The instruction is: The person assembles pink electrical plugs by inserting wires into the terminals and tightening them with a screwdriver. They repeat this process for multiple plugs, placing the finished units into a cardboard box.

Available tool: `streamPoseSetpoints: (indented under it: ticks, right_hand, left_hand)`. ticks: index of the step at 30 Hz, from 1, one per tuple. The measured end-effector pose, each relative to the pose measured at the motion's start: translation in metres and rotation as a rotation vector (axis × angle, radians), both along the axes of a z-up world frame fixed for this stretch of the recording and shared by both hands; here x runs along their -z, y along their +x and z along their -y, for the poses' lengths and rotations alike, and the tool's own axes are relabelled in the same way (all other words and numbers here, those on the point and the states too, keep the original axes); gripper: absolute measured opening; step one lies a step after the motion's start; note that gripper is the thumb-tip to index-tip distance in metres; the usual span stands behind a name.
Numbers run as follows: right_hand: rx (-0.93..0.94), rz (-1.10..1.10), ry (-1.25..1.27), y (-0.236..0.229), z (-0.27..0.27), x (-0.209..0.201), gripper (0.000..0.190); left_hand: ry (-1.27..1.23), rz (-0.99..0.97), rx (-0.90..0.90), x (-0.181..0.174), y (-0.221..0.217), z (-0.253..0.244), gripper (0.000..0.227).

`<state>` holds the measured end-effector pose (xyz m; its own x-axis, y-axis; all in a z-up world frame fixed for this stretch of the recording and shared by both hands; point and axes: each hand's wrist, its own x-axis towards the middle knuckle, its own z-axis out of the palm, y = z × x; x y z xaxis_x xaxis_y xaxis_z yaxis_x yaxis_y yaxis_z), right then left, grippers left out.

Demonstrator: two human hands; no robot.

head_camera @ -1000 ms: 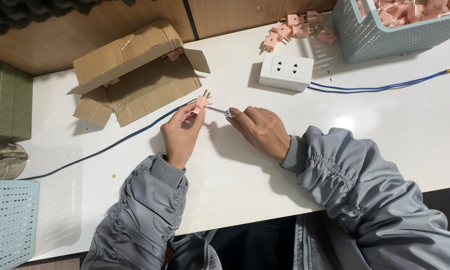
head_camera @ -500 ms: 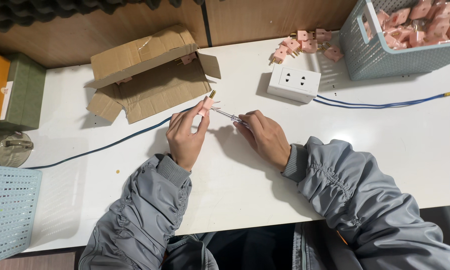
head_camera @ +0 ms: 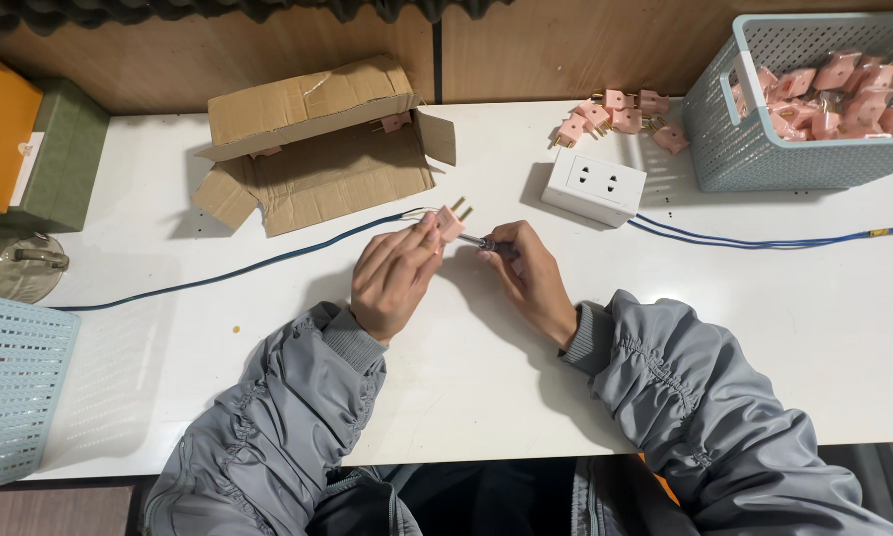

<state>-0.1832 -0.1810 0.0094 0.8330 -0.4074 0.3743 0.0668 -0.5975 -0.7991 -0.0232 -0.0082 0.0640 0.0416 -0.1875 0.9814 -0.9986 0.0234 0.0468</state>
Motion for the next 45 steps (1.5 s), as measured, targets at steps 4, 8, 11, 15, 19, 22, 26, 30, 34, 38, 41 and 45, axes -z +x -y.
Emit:
streamPoseSetpoints:
  ticks: [4,8,11,15,19,22,26,30,34,38,41,45]
  right_hand:
    - [-0.048,-0.009,-0.042,0.003,0.003,-0.005,0.019]
    - [-0.097,-0.013,0.112,0.004,0.008,0.020,0.025]
    - [-0.107,0.028,0.186,0.003,0.009,0.022,0.033]
    - [-0.142,0.066,0.186,0.001,0.011,0.007,0.021]
    - [-0.159,0.033,0.004,0.002,0.010,-0.005,0.026]
    - [-0.192,-0.009,0.110,0.002,0.010,0.004,0.024]
    - [-0.189,0.037,0.286,0.004,0.010,0.022,0.033]
    - [-0.169,0.075,0.275,0.002,0.018,0.020,0.020]
    - [-0.174,0.092,0.046,0.002,0.005,-0.019,0.020]
    - [-0.224,0.046,0.157,0.002,0.001,-0.016,0.028]
    - [-0.221,0.069,0.217,0.002,0.013,0.013,0.034]
    - [-0.200,0.117,0.241,0.001,0.020,0.020,0.017]
  left_hand:
    - [-0.026,0.048,-0.012,-0.006,-0.005,0.002,0.009]
    - [-0.056,0.139,0.010,-0.013,-0.002,-0.001,0.006]
    - [-0.060,0.180,0.043,-0.010,0.000,-0.003,0.005]
    - [-0.062,0.197,0.074,-0.008,0.003,-0.004,0.005]
    - [-0.066,0.185,0.075,-0.009,0.003,-0.005,0.005]
    - [-0.061,0.204,0.082,-0.010,0.005,-0.006,0.008]
    - [-0.052,0.215,0.094,-0.008,0.006,-0.006,0.008]
    - [-0.041,0.215,0.108,-0.005,0.005,-0.005,0.007]
    - [-0.043,0.213,0.121,-0.005,0.003,-0.006,0.005]
    - [-0.046,0.226,0.118,-0.005,0.006,-0.008,0.005]
    - [-0.041,0.236,0.108,-0.004,0.007,-0.008,0.004]
    - [-0.044,0.241,0.118,-0.002,0.008,-0.006,0.005]
